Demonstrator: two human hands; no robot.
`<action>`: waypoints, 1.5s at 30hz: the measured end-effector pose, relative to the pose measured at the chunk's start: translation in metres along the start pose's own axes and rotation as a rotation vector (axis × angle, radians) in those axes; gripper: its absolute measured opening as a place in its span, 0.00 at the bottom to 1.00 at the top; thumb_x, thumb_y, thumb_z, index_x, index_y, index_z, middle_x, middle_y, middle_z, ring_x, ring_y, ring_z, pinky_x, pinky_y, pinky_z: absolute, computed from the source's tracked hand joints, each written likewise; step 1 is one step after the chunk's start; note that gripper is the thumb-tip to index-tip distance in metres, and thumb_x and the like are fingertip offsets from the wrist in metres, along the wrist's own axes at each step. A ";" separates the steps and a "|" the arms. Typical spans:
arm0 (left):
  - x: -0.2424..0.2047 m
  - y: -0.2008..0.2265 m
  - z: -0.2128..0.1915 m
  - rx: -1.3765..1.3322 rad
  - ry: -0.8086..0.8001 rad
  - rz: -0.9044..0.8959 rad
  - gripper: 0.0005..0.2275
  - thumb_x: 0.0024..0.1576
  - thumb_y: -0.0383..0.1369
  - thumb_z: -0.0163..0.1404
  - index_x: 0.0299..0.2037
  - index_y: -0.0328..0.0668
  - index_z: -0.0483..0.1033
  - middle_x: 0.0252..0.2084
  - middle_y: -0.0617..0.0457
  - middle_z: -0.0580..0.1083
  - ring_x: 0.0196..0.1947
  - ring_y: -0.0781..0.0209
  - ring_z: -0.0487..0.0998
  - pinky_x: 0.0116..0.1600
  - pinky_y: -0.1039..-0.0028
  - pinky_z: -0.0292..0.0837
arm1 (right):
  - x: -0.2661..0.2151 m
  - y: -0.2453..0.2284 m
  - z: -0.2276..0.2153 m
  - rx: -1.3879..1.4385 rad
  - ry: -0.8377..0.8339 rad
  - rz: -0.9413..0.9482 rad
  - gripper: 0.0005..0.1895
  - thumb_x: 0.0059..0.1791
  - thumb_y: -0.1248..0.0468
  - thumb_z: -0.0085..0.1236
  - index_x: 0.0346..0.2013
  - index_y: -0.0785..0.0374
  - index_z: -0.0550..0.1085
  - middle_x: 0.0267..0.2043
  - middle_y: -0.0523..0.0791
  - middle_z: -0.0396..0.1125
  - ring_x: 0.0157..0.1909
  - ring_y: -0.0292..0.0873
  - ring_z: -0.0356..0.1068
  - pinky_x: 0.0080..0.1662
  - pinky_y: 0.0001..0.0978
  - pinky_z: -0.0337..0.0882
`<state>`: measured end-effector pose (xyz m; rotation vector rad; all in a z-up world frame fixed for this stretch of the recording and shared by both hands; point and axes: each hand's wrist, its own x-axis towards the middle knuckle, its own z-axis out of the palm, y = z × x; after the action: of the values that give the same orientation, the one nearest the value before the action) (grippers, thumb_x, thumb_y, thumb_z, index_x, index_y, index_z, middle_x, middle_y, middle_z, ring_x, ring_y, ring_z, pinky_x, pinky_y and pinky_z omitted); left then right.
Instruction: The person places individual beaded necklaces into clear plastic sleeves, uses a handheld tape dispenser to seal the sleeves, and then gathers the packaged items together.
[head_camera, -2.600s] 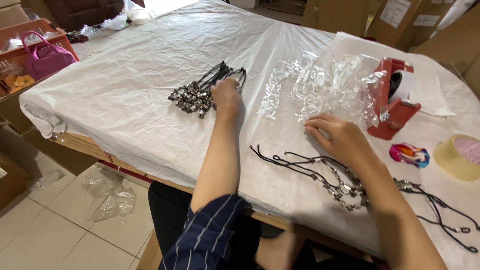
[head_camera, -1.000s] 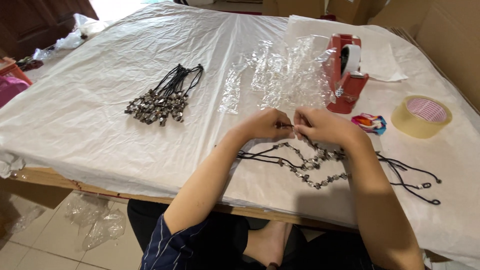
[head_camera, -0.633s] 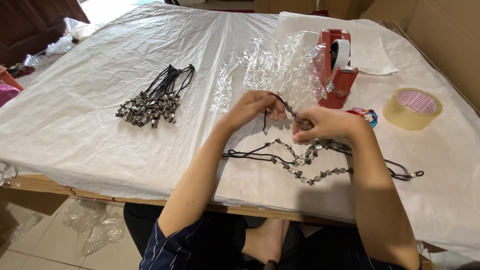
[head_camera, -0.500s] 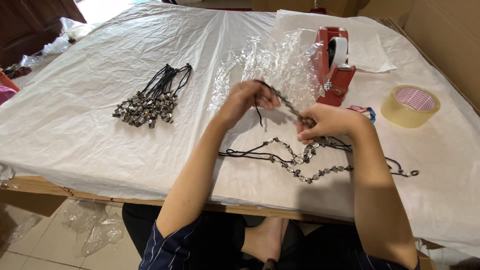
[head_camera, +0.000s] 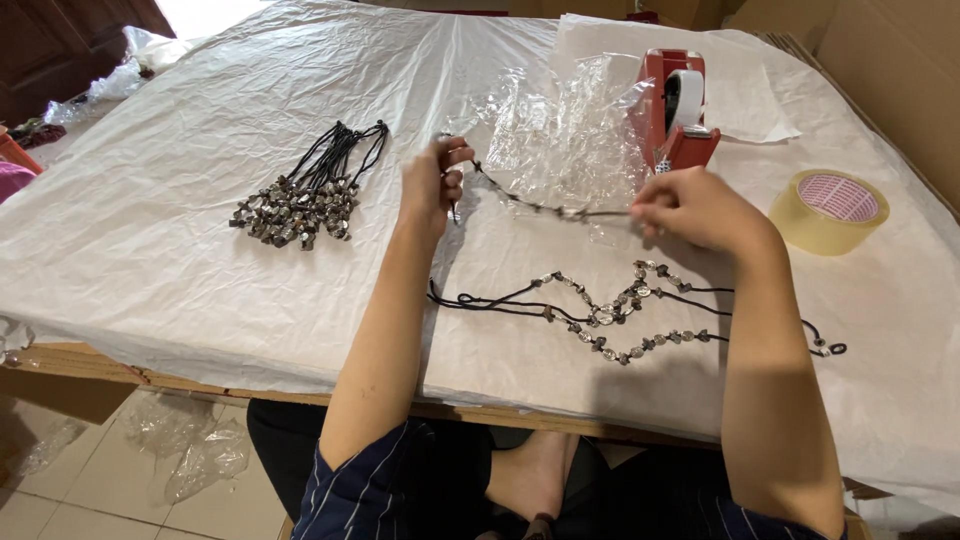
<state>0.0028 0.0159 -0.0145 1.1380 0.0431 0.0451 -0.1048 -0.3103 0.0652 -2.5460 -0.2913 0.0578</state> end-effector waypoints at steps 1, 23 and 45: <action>0.002 -0.002 -0.002 0.000 0.001 0.002 0.15 0.58 0.40 0.44 0.49 0.42 0.75 0.36 0.55 0.79 0.19 0.76 0.61 0.19 0.90 0.50 | 0.004 0.009 0.003 0.000 0.000 -0.002 0.15 0.50 0.60 0.62 0.47 0.67 0.81 0.32 0.56 0.78 0.37 0.57 0.77 0.45 0.49 0.70; -0.065 0.031 0.044 0.209 -0.155 0.414 0.13 0.60 0.42 0.51 0.27 0.44 0.76 0.33 0.51 0.80 0.33 0.65 0.80 0.37 0.79 0.76 | 0.009 0.049 0.001 -0.489 0.244 0.311 0.06 0.46 0.52 0.65 0.33 0.48 0.83 0.33 0.44 0.78 0.41 0.54 0.77 0.42 0.49 0.73; -0.086 0.039 0.053 0.155 -0.374 0.457 0.13 0.60 0.38 0.50 0.34 0.34 0.79 0.36 0.46 0.80 0.32 0.63 0.79 0.36 0.75 0.82 | -0.010 -0.005 0.000 0.589 0.445 -0.139 0.10 0.53 0.72 0.58 0.49 0.64 0.77 0.56 0.47 0.74 0.47 0.37 0.74 0.49 0.24 0.81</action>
<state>-0.0807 -0.0210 0.0443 1.2761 -0.5550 0.2374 -0.1152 -0.3082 0.0673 -1.8841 -0.2305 -0.4115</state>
